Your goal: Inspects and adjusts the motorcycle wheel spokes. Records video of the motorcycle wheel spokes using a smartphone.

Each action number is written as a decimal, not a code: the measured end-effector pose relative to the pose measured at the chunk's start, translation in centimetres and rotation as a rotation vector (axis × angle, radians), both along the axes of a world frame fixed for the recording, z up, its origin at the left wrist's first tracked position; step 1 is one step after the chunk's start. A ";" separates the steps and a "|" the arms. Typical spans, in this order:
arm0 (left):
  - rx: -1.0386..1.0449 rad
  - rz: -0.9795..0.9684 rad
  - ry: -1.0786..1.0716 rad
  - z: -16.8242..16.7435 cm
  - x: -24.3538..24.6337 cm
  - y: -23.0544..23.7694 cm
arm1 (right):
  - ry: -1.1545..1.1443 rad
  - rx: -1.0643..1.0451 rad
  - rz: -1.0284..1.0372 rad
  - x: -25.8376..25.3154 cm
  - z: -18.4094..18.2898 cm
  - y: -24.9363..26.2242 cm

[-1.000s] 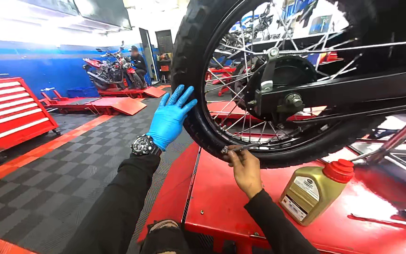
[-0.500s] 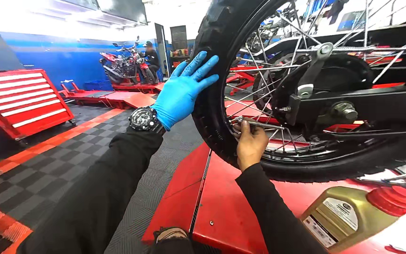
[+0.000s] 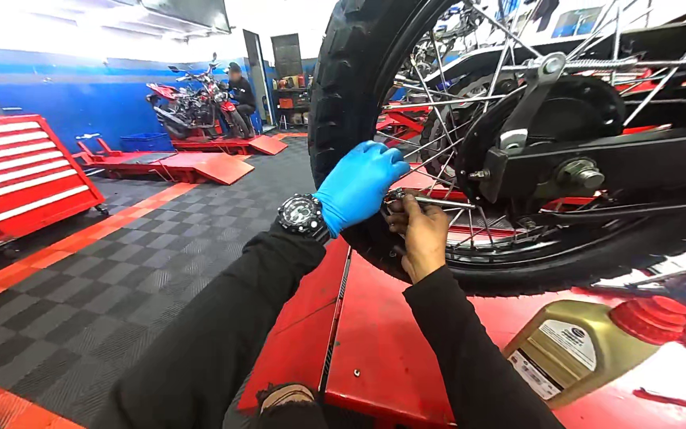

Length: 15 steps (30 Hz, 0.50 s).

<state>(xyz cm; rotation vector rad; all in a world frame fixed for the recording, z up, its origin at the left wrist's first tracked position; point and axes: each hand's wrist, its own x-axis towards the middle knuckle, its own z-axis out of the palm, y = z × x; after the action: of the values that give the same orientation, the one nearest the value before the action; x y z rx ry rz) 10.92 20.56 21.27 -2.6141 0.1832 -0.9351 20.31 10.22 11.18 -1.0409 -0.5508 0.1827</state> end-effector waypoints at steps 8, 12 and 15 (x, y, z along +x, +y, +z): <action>-0.025 0.125 0.146 0.9 1.1 -0.6 | -0.047 0.034 0.089 0.8 -0.9 -0.4; -0.146 0.283 0.162 0.5 0.9 -2.5 | -0.067 0.020 0.050 0.7 -1.1 0.0; -0.181 0.220 0.077 -0.1 0.9 -2.0 | -0.054 0.018 0.084 0.8 -1.0 -0.3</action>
<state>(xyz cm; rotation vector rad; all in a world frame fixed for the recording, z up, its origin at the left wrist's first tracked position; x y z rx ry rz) 11.78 18.51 21.16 -2.7657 -0.1749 -0.8085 21.10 9.94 10.20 -1.0084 -0.6440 0.2239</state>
